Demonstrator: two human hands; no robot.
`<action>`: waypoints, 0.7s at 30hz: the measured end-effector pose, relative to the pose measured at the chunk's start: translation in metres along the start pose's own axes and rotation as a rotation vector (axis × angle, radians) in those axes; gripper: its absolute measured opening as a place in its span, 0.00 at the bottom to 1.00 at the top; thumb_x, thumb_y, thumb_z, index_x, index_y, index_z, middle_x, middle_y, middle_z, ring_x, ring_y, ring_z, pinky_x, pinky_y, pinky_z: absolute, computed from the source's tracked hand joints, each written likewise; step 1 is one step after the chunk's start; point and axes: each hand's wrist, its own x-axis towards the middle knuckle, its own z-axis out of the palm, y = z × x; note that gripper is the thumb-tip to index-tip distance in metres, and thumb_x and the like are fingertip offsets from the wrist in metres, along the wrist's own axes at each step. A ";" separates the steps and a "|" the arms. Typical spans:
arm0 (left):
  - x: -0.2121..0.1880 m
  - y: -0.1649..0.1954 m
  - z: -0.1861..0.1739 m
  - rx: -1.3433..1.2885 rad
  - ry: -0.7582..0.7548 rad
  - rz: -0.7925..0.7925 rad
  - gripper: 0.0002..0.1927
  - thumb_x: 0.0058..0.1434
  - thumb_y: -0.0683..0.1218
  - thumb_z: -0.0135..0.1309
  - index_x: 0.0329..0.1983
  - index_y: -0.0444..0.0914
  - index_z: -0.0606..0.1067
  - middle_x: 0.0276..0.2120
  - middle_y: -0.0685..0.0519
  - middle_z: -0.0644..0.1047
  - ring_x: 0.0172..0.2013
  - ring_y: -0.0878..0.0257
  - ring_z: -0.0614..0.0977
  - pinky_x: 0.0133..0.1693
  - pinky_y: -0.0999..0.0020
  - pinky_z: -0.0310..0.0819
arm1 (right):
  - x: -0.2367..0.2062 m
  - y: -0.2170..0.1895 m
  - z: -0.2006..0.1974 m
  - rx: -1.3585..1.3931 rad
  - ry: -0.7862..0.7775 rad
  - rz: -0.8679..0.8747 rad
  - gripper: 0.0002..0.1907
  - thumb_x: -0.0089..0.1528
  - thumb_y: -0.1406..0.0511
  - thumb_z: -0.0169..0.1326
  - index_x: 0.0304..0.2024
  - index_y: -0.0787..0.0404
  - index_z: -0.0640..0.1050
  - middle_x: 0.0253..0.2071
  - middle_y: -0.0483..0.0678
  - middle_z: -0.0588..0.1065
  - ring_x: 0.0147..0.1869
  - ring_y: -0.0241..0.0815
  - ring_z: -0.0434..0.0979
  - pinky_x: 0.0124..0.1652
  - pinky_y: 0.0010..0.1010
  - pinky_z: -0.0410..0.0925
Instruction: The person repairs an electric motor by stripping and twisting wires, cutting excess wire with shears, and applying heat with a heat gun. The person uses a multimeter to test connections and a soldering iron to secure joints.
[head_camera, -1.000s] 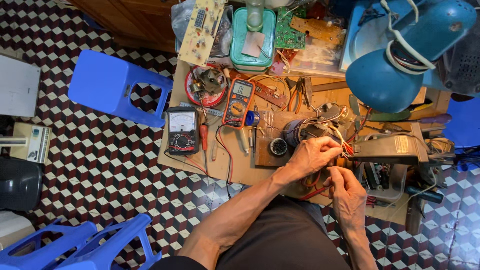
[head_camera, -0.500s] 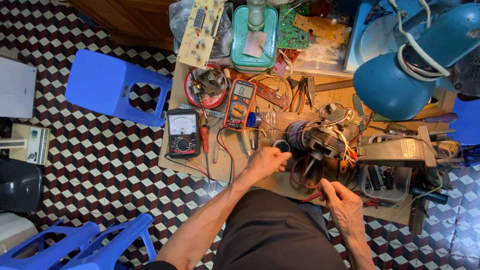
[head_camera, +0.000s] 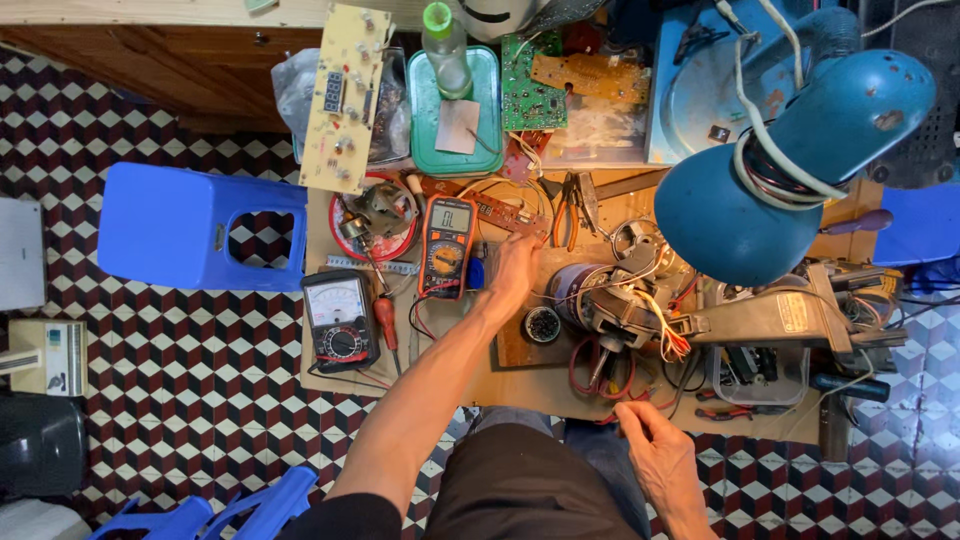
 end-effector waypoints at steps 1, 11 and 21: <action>0.011 -0.001 0.004 0.097 0.043 0.094 0.14 0.59 0.38 0.52 0.46 0.39 0.82 0.45 0.36 0.80 0.37 0.43 0.83 0.41 0.51 0.77 | -0.004 0.005 0.001 -0.009 0.003 0.039 0.12 0.64 0.62 0.55 0.43 0.64 0.82 0.25 0.47 0.79 0.28 0.34 0.74 0.31 0.26 0.68; 0.006 0.005 0.015 0.307 -0.195 0.121 0.13 0.50 0.34 0.50 0.38 0.31 0.79 0.64 0.35 0.69 0.54 0.33 0.75 0.43 0.43 0.74 | -0.007 0.055 0.024 -0.012 -0.021 0.156 0.12 0.63 0.61 0.57 0.43 0.62 0.83 0.26 0.49 0.80 0.31 0.35 0.76 0.36 0.25 0.70; 0.013 -0.018 -0.018 -0.118 -0.109 -0.051 0.14 0.61 0.40 0.52 0.50 0.31 0.74 0.53 0.33 0.72 0.38 0.37 0.79 0.37 0.49 0.73 | 0.051 0.061 0.033 -0.245 -0.137 0.062 0.11 0.59 0.59 0.60 0.41 0.57 0.83 0.28 0.47 0.79 0.31 0.32 0.81 0.36 0.25 0.72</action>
